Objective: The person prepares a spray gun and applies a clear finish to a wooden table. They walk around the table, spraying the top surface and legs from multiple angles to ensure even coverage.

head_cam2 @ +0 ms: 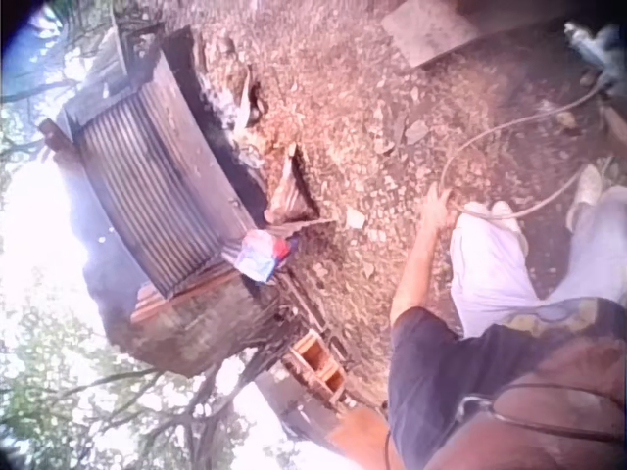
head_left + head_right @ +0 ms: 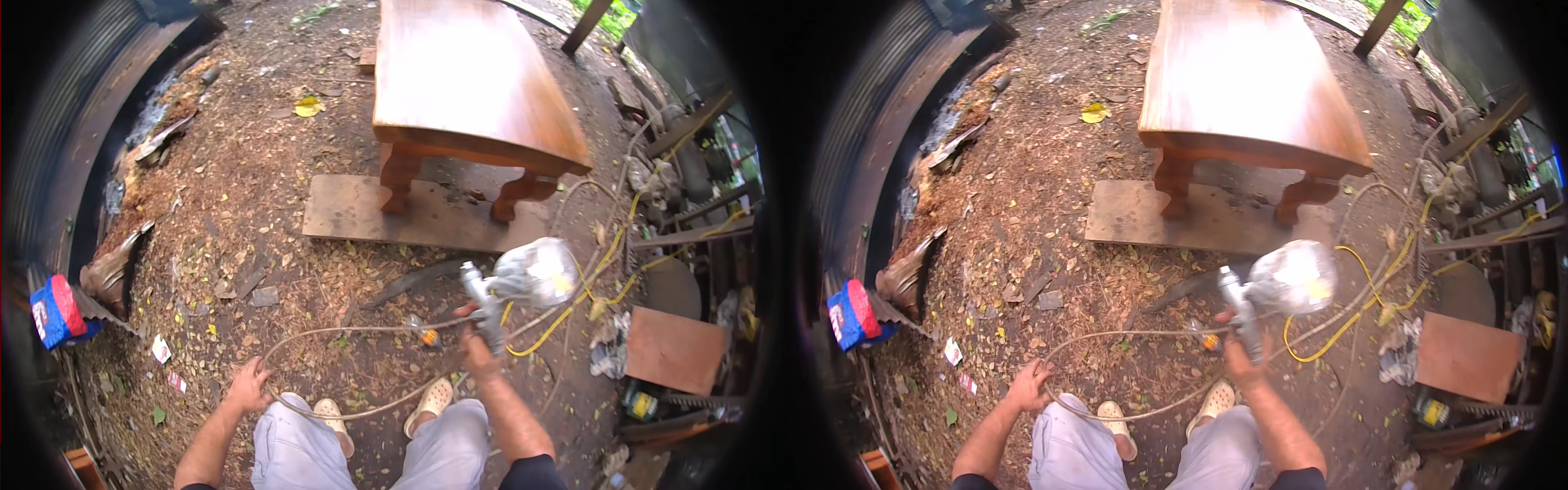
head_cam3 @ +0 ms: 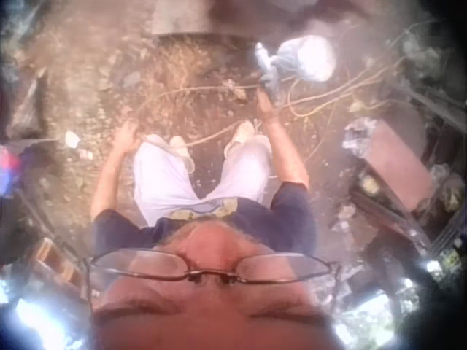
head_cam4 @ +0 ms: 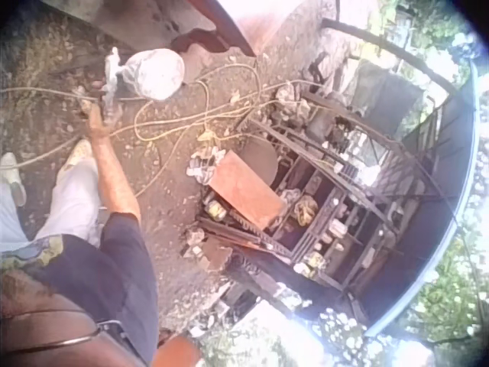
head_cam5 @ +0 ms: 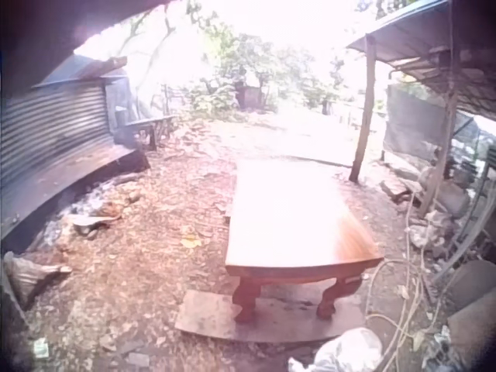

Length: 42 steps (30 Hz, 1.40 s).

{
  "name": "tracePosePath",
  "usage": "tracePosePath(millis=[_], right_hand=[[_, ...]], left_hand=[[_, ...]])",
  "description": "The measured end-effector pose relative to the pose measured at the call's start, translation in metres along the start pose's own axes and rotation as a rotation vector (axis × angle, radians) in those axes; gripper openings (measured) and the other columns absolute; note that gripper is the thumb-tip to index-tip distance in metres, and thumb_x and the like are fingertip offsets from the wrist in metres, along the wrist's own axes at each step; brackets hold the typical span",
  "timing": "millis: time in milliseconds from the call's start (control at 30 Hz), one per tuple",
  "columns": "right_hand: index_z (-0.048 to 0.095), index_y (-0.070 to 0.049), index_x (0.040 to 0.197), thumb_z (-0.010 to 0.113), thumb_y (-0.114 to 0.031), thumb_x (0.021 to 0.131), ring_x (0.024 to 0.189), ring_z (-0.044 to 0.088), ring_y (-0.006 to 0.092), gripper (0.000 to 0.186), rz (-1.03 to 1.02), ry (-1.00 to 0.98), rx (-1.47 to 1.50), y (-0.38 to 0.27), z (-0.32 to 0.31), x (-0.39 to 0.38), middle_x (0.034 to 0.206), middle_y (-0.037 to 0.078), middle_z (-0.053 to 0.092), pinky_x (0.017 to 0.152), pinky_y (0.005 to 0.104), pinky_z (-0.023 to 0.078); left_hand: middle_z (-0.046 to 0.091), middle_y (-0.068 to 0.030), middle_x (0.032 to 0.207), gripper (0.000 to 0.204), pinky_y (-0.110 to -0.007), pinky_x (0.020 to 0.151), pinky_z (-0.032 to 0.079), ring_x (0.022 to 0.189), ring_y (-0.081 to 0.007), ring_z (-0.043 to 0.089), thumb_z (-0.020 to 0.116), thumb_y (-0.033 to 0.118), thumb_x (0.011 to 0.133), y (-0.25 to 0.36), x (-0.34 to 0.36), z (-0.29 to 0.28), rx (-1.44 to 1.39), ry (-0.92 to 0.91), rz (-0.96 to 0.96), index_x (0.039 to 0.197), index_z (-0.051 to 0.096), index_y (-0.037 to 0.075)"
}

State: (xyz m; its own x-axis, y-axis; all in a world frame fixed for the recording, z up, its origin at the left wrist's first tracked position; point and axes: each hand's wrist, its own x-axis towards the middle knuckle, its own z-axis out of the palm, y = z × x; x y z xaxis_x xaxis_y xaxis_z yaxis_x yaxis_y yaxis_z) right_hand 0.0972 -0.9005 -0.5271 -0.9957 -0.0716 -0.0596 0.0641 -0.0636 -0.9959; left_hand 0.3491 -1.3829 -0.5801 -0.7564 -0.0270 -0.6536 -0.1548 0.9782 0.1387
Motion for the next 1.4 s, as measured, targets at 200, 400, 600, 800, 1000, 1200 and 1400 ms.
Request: tracePosePath(millis=[200,400,600,800,1000,1200,1400], right_hand=[[0.062,0.001,0.127,0.049,0.006,0.08,0.072,0.059,0.0097,0.049,-0.246,-0.06,-0.209,-0.101,0.122,-0.076,0.105,0.009,0.072,0.064,0.0268,0.048],[0.059,0.001,0.131,0.049,0.006,0.08,0.07,0.057,0.0087,0.052,-0.204,-0.023,-0.153,-0.201,0.249,-0.127,0.107,0.009,0.073,0.063,0.0266,0.048],[0.06,0.001,0.124,0.046,0.004,0.082,0.082,0.058,0.0119,0.044,-0.116,0.043,0.047,-0.277,0.351,-0.132,0.105,0.007,0.068,0.076,0.029,0.048],[0.056,0.002,0.126,0.045,0.005,0.083,0.106,0.059,0.0163,0.045,-0.077,0.132,0.167,-0.264,0.384,-0.096,0.116,0.012,0.066,0.094,0.0308,0.046],[0.054,0.006,0.133,0.053,0.007,0.08,0.085,0.069,0.0249,0.053,-0.19,0.164,-0.11,-0.249,0.406,-0.023,0.111,0.017,0.071,0.076,0.0357,0.054],[0.056,0.006,0.13,0.05,0.006,0.082,0.078,0.062,0.0195,0.048,-0.145,0.416,-0.143,-0.211,0.422,0.025,0.106,0.013,0.071,0.071,0.0328,0.052],[0.056,0.005,0.132,0.052,0.005,0.079,0.088,0.071,0.0333,0.052,-0.065,0.515,-0.296,-0.208,0.444,0.06,0.103,0.018,0.071,0.076,0.0429,0.055]], left_hand=[[0.02,-0.0263,0.167,0.082,-0.045,0.124,0.032,0.151,-0.0422,0.032,0.072,0.057,0.086,0.023,-0.102,-0.027,-0.17,-0.233,-0.071,0.155,0.047,0.02],[0.044,-0.0221,0.156,0.079,-0.045,0.122,0.034,0.146,-0.0384,0.041,0.079,0.049,0.084,0.087,-0.176,-0.107,-0.617,-0.089,0.117,0.147,0.052,0.009],[0.056,-0.0221,0.142,0.064,-0.047,0.11,0.044,0.132,-0.0403,0.053,0.08,0.032,0.082,0.08,-0.18,-0.171,-0.764,0.1,0.151,0.137,0.058,0.006],[0.071,-0.0207,0.112,0.027,-0.047,0.094,0.053,0.109,-0.0406,0.067,0.068,0.02,0.088,0.03,-0.123,-0.227,-0.579,0.016,0.138,0.109,0.07,0.005],[0.072,-0.0189,0.115,0.037,-0.044,0.097,0.053,0.111,-0.0367,0.068,0.069,0.031,0.091,-0.044,-0.059,-0.27,-0.363,-0.109,0.116,0.12,0.071,0.008],[0.074,-0.0185,0.114,0.041,-0.043,0.094,0.055,0.107,-0.0343,0.07,0.07,0.038,0.093,-0.126,-0.025,-0.321,-0.343,-0.141,0.063,0.12,0.072,0.008],[0.074,-0.0187,0.116,0.044,-0.043,0.098,0.054,0.111,-0.0338,0.07,0.069,0.042,0.093,-0.195,-0.005,-0.384,-0.254,-0.236,-0.047,0.122,0.071,0.008]])
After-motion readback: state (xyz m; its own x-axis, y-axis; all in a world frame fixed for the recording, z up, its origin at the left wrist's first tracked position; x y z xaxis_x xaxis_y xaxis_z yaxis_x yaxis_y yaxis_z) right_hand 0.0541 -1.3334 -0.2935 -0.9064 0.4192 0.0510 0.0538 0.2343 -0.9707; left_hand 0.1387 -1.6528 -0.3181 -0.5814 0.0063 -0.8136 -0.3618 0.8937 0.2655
